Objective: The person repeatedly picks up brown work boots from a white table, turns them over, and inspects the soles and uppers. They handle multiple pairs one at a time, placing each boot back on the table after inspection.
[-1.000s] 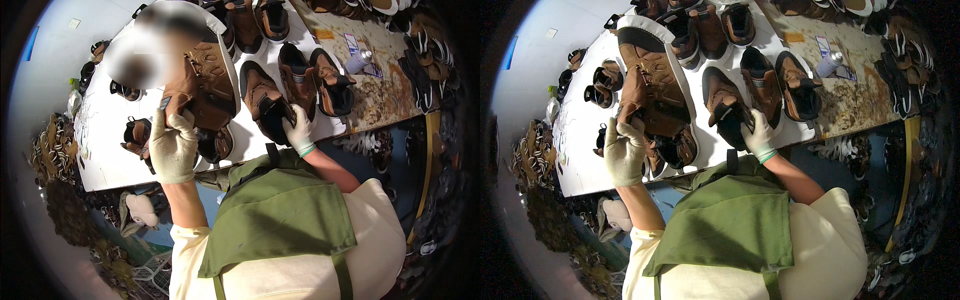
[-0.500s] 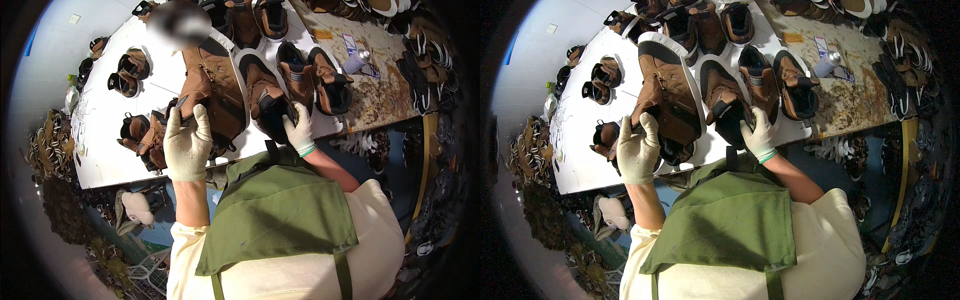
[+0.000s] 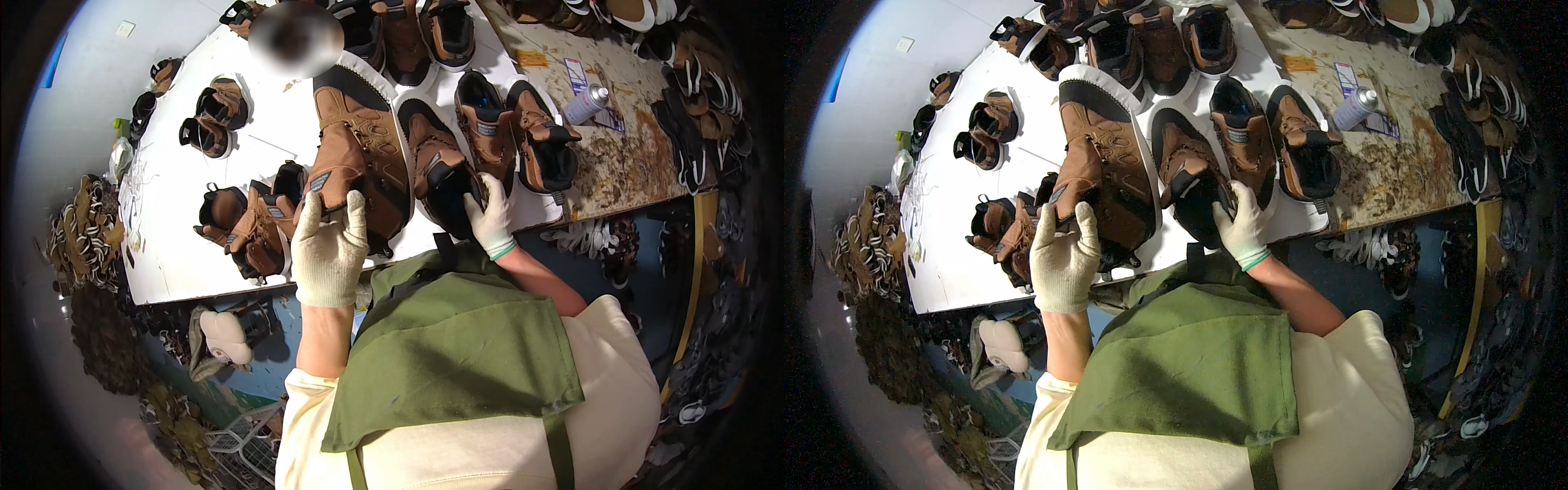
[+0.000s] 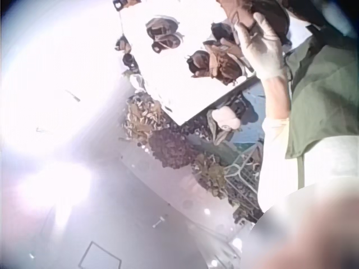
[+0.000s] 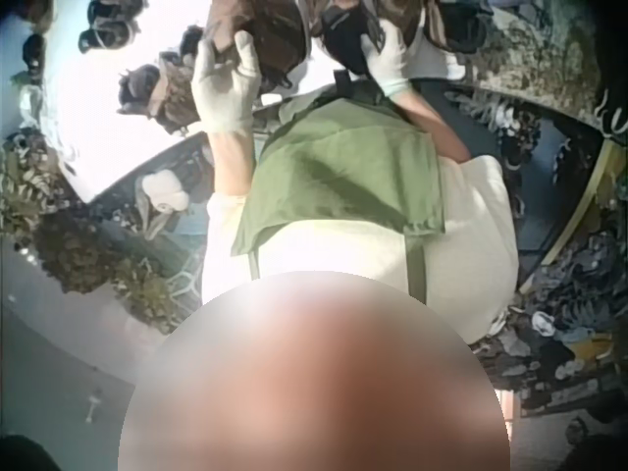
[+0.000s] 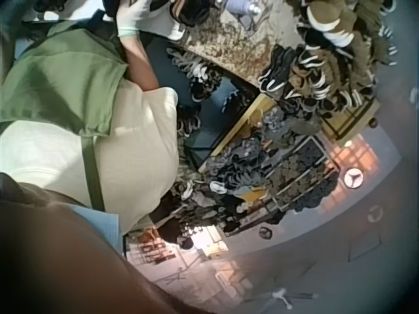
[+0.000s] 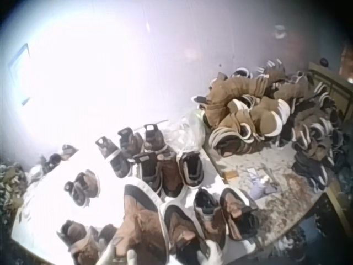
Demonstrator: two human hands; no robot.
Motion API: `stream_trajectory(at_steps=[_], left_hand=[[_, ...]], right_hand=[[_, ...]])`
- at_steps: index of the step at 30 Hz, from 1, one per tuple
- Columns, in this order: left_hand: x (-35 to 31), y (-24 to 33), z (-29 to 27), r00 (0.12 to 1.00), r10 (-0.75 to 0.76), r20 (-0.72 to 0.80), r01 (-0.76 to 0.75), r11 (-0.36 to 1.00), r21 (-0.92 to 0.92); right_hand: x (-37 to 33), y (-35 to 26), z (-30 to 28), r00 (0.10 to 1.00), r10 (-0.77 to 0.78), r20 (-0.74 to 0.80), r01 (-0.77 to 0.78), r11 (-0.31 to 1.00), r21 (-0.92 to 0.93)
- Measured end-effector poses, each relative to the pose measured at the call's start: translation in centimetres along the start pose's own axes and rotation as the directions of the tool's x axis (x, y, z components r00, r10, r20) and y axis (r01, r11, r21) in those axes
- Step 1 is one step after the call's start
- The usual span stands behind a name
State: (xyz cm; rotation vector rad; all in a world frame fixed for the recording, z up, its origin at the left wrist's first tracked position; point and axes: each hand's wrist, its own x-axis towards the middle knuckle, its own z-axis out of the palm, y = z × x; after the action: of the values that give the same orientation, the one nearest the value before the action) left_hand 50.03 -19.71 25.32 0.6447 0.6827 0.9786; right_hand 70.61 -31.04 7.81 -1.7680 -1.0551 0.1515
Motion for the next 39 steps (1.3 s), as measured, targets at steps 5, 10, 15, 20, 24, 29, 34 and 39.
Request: stream_trajectory(at_steps=[5, 10, 15, 20, 24, 29, 34, 39], left_hand=[[0.4, -0.1, -0.6, 0.992, -0.123, -0.002, 0.107, 0.87, -0.482], [0.1, 0.3, -0.8, 0.996, -0.087, -0.011, 0.083, 0.975, -0.205], [0.7, 1.3, -0.9, 0.958, -0.286, -0.016, 0.194, 0.691, -0.696], [1.1, 1.8, -1.1, 0.939, -0.338, -0.069, 0.175, 0.639, -0.749], [0.9, 2.3, 0.4, 0.936, -0.347, -0.05, 0.194, 0.63, -0.752], [1.0, 1.9, 0.4, 0.936, -0.35, -0.045, 0.197, 0.626, -0.754], [0.7, -0.1, 0.7, 0.963, -0.266, 0.054, 0.247, 0.776, -0.58], [0.4, -1.1, 1.0, 0.949, -0.3, -0.1, 0.207, 0.828, -0.522]], right_hand=[[0.1, 0.5, 0.6, 1.0, 0.017, -0.008, -0.017, 1.0, 0.007], [0.0, 1.1, 1.2, 0.998, 0.002, 0.059, 0.003, 0.996, -0.091], [-0.7, 1.9, 1.3, 0.985, 0.127, 0.121, -0.125, 0.992, -0.024], [-1.3, 2.8, 0.4, 0.97, 0.242, 0.031, -0.242, 0.939, 0.243], [-2.5, 4.6, -0.3, 0.963, 0.261, -0.071, -0.233, 0.933, 0.276], [-2.1, 4.3, -0.7, 0.956, 0.289, -0.047, -0.267, 0.927, 0.262], [-1.1, 2.9, 0.1, 0.992, 0.126, 0.007, -0.126, 0.99, 0.064], [-0.5, 2.9, 1.9, 0.985, 0.109, 0.134, -0.081, 0.978, -0.194]])
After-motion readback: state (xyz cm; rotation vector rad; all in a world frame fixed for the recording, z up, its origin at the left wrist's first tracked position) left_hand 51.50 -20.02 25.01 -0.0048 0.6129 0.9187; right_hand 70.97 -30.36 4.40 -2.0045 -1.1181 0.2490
